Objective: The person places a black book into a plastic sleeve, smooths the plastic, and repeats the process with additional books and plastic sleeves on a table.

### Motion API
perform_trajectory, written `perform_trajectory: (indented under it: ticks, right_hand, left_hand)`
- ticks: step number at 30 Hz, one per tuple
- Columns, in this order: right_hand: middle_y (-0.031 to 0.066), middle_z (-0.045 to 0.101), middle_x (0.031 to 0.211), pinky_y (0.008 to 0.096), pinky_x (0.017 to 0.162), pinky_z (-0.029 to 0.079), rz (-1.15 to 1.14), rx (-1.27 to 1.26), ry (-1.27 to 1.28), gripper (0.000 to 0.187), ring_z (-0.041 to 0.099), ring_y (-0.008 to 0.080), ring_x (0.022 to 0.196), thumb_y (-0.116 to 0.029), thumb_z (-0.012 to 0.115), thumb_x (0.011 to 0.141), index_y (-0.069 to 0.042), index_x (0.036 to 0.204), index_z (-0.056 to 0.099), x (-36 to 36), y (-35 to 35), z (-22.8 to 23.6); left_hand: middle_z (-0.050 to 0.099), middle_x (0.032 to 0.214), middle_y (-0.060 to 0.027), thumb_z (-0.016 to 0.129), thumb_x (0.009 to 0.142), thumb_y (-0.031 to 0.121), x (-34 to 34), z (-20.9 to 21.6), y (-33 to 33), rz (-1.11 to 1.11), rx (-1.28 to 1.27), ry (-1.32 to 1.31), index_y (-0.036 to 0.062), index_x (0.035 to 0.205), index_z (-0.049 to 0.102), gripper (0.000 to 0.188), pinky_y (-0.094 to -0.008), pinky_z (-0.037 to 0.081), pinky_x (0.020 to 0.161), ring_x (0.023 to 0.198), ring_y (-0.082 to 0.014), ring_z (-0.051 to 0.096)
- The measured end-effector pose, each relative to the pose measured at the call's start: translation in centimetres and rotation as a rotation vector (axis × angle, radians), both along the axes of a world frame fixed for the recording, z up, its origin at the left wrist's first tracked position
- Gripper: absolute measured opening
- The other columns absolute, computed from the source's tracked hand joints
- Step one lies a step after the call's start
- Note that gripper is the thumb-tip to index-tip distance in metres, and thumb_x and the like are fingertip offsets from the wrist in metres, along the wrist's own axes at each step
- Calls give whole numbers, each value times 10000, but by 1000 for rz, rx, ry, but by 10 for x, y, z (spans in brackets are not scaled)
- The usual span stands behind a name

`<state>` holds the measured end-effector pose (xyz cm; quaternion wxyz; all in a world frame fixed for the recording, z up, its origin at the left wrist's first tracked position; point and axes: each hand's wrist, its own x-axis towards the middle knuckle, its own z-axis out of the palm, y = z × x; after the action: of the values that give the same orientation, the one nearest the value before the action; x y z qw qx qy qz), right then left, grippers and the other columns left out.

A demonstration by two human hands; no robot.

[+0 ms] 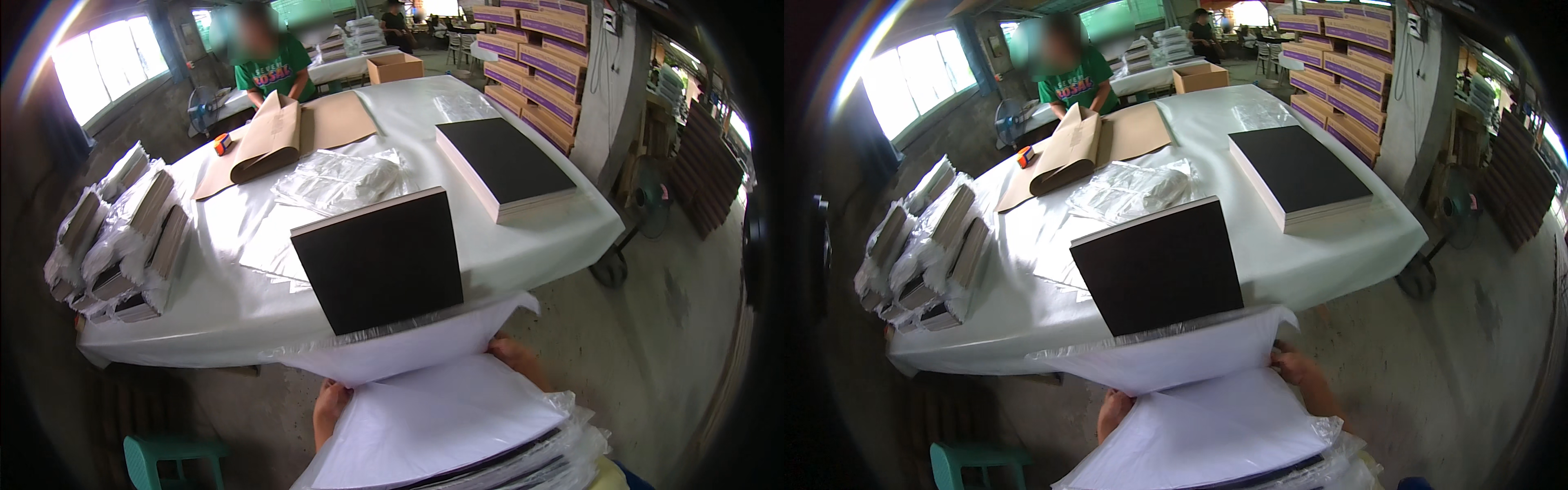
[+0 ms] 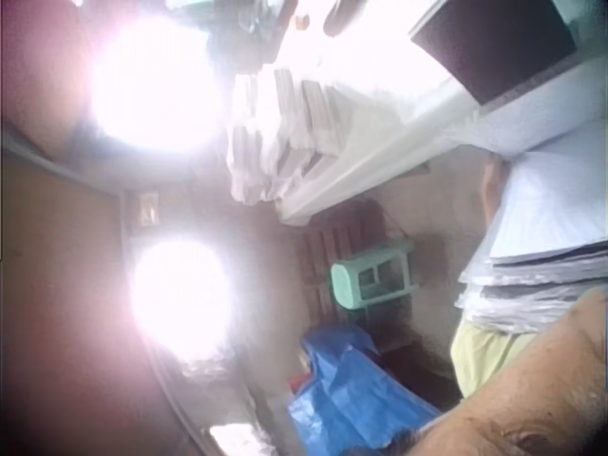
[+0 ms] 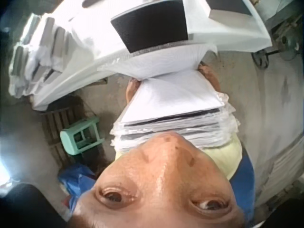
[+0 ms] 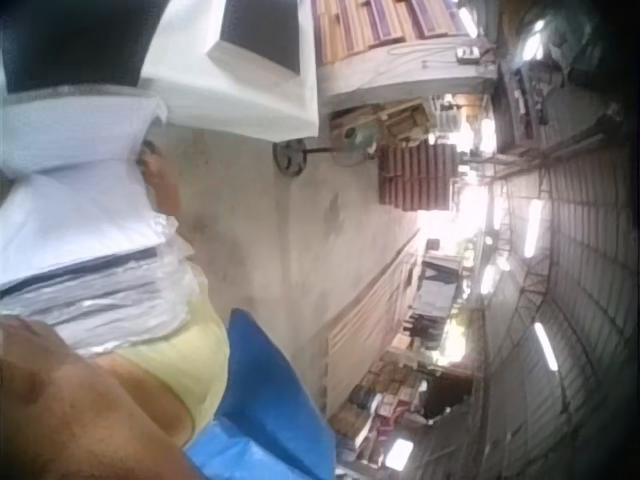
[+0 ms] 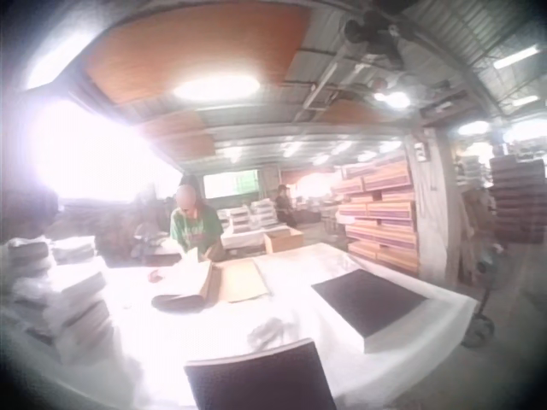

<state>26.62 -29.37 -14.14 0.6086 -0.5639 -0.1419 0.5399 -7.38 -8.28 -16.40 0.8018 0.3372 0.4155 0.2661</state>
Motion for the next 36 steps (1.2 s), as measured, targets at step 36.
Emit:
perform_trajectory:
  ticks: [36]
  right_hand:
    - [187, 524, 999, 378, 798, 424, 191, -113, -768, 888, 527, 309, 907, -292, 762, 479, -25, 1220, 353, 3, 44, -73]
  left_hand:
    - [558, 705, -102, 548, 789, 114, 19, -65, 13, 392, 405, 561, -32, 898, 550, 183, -312, 406, 578, 620, -182, 500]
